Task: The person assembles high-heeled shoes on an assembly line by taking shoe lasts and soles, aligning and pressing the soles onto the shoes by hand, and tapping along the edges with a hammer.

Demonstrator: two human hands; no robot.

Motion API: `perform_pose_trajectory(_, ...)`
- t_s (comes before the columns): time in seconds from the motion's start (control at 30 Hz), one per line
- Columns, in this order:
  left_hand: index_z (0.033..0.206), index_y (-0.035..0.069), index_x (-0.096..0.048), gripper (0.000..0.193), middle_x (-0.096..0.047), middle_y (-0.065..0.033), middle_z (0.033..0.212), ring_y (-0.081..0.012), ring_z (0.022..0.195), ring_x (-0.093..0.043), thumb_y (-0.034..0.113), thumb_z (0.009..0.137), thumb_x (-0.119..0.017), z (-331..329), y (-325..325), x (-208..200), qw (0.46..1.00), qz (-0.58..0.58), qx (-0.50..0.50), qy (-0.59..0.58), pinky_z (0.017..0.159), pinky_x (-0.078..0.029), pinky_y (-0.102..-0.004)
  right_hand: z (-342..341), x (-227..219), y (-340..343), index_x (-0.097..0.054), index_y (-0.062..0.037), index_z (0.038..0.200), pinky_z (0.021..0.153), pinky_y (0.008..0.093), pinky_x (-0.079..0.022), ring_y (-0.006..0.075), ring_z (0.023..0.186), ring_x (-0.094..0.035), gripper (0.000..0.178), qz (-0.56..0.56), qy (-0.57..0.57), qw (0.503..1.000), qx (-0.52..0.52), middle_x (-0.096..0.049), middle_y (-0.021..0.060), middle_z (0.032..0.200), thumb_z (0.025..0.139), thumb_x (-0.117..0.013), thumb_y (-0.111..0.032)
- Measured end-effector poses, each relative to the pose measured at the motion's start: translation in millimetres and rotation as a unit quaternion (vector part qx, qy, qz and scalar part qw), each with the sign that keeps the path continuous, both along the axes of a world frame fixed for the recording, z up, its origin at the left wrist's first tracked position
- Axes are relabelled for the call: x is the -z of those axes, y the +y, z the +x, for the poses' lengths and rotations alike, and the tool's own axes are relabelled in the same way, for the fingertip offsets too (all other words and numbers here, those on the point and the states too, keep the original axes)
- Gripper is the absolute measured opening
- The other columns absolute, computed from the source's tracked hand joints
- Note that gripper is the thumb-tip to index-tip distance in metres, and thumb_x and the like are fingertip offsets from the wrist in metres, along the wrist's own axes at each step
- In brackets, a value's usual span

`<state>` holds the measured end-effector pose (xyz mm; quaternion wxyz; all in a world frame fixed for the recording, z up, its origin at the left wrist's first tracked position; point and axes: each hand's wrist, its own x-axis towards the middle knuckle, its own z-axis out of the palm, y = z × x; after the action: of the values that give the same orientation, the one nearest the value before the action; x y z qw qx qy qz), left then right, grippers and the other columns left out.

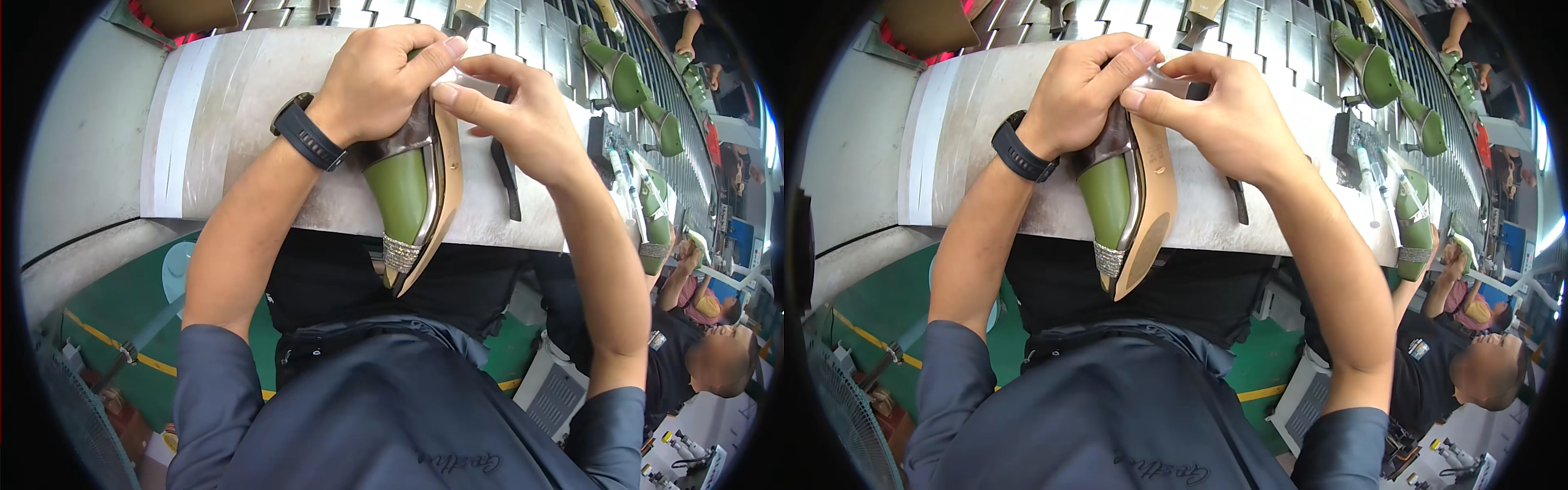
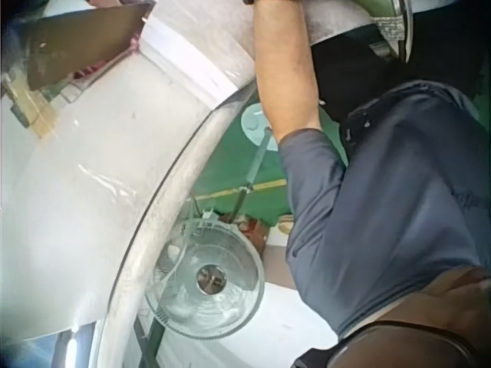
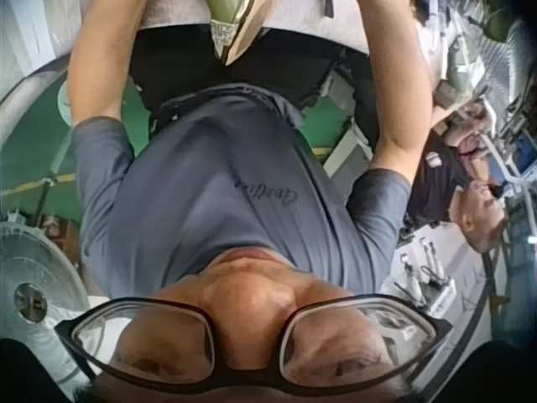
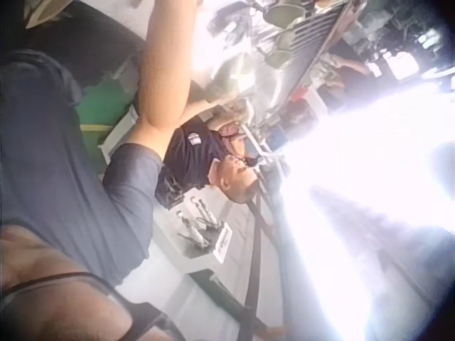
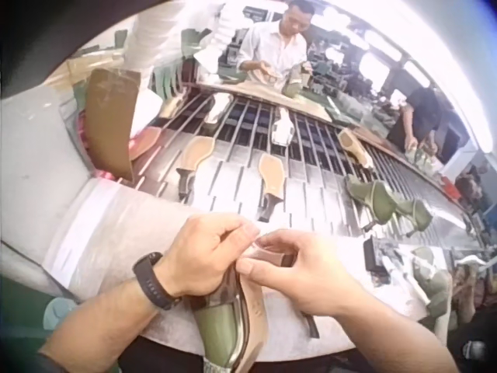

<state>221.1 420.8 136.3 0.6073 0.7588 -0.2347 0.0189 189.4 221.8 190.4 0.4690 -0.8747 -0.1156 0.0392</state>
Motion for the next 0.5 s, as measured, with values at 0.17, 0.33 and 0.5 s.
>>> perform_pose_trajectory(0.17, 0.106, -0.004, -0.075, 0.043, -0.074, -0.0072, 0.088, -0.0118, 0.082, -0.066, 0.035, 0.108, -0.057, 0, 4, 1, 1.000, 0.023, -0.007, 0.002, 0.075, -0.053, -0.0277, -16, 2, 15, -0.070, 0.0070, 0.110, 0.078, 0.0279, -0.058, 0.0118, 0.085, -0.070, 0.039, 0.172, 0.173, 0.970, -0.009, -0.074, 0.0076, 0.093, 0.086, -0.087, -0.019)
perform_pose_trajectory(0.33, 0.107, -0.004, -0.075, 0.042, -0.075, -0.0086, 0.092, -0.0127, 0.087, -0.067, 0.035, 0.108, -0.058, -2, 1, -2, 1.000, -0.016, 0.010, 0.011, 0.080, -0.053, -0.0281, -26, 22, 20, -0.071, 0.0049, 0.106, 0.070, 0.0263, -0.058, 0.0093, 0.078, -0.069, 0.037, 0.162, 0.125, 0.978, 0.042, -0.073, 0.0056, 0.088, 0.088, -0.086, -0.024)
perform_pose_trajectory(0.5, 0.106, -0.004, -0.075, 0.044, -0.075, -0.0088, 0.094, -0.0134, 0.091, -0.067, 0.036, 0.108, -0.058, -4, 6, 0, 1.000, -0.024, -0.002, -0.006, 0.084, -0.053, -0.0283, -19, 8, 9, -0.071, 0.0024, 0.094, 0.062, 0.0259, -0.053, 0.0069, 0.069, -0.064, 0.035, 0.092, 0.153, 0.984, -0.009, -0.071, 0.0031, 0.079, 0.093, -0.082, -0.031)
